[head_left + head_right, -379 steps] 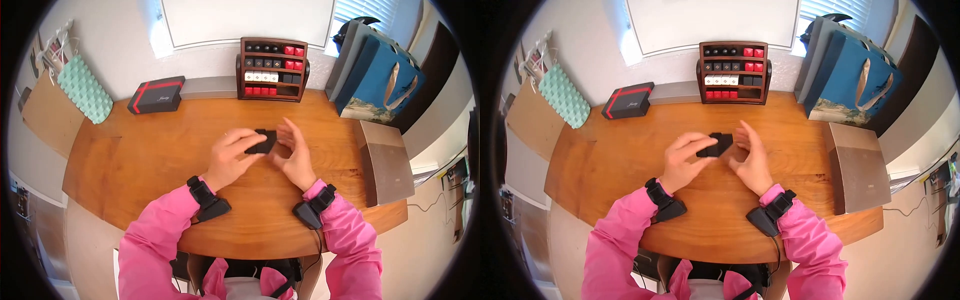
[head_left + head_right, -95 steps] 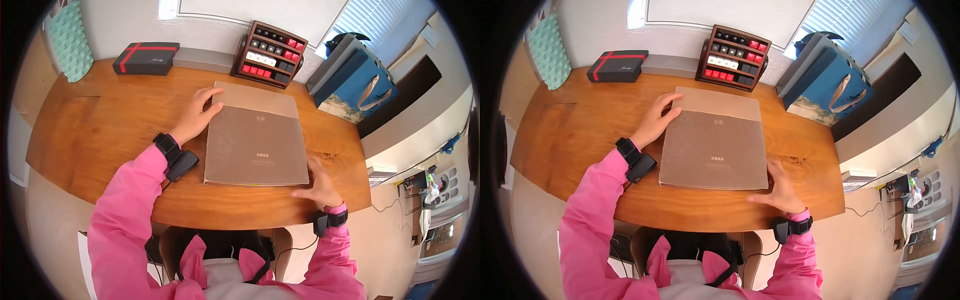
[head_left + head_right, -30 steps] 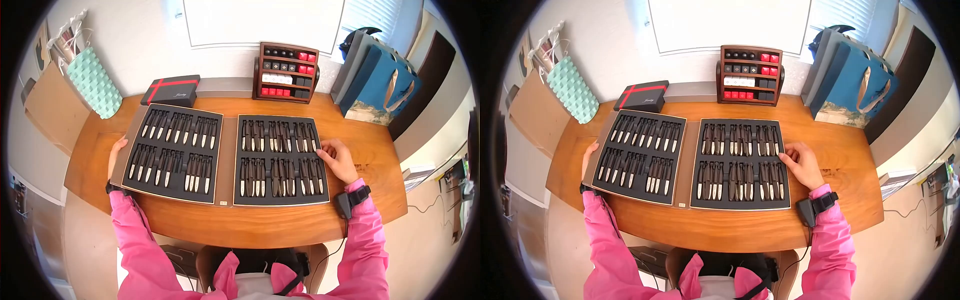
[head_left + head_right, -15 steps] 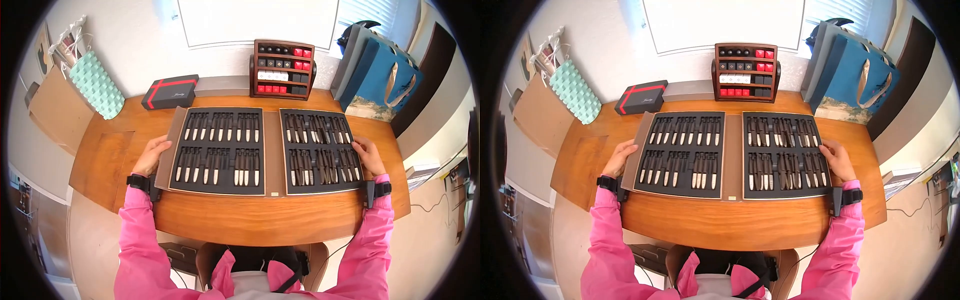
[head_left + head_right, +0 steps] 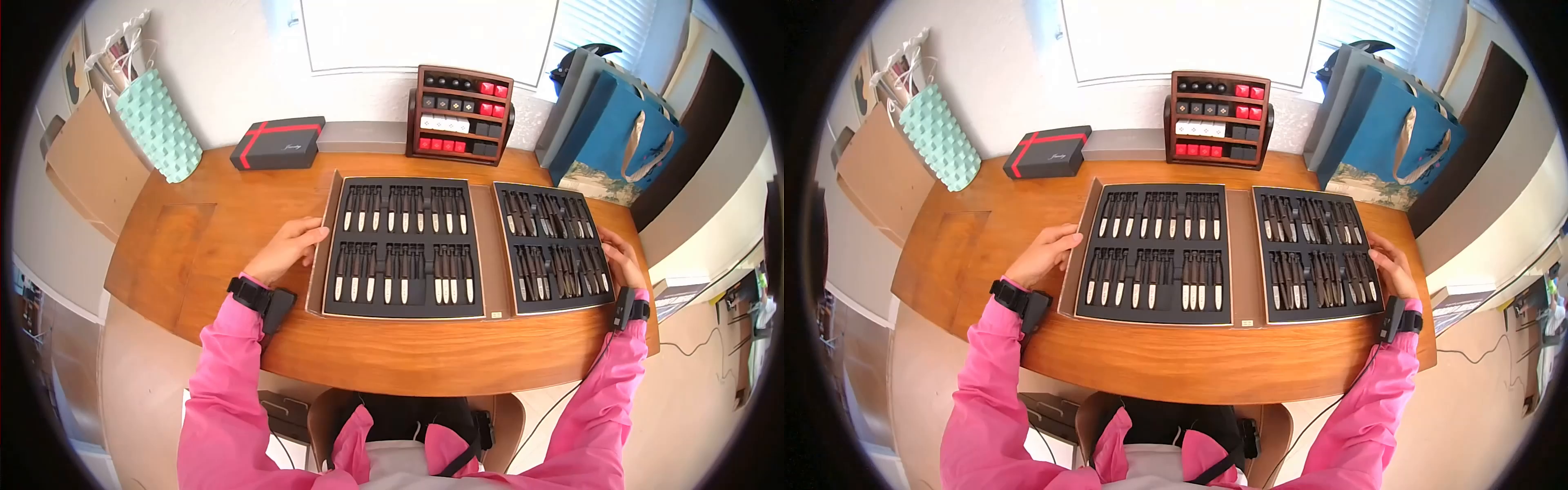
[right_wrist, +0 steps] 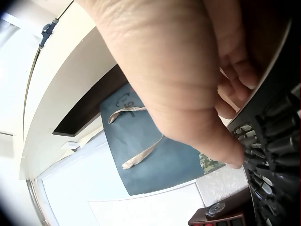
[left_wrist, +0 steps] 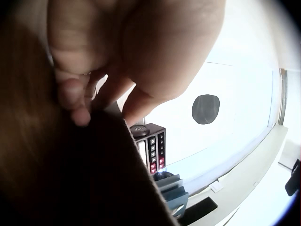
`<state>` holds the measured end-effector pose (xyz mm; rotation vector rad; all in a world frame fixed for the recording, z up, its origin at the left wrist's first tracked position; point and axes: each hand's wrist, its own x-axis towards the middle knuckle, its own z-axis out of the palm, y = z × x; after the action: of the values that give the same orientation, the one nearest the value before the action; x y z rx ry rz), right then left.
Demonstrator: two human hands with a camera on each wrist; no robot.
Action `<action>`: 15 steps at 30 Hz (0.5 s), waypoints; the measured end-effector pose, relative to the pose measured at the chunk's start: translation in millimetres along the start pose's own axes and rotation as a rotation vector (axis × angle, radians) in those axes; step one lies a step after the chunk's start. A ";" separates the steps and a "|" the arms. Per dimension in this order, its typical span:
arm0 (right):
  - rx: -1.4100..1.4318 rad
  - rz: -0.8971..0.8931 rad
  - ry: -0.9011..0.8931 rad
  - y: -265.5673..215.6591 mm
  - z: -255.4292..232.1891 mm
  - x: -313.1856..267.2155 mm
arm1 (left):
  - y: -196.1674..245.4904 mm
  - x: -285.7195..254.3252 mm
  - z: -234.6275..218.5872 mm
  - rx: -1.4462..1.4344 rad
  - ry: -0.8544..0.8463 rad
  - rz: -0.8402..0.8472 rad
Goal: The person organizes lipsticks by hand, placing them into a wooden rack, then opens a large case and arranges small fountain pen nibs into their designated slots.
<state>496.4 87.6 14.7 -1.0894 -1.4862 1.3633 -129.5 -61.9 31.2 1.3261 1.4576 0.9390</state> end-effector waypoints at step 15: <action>-0.326 -0.171 0.182 35.7 -14.9 10.9 | -4.8 3.5 -8.4 0.262 0.252 0.006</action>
<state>509.9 103.6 -19.6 -1.2200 -1.6582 0.8991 -138.9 -58.6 28.6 1.4394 1.8207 0.9702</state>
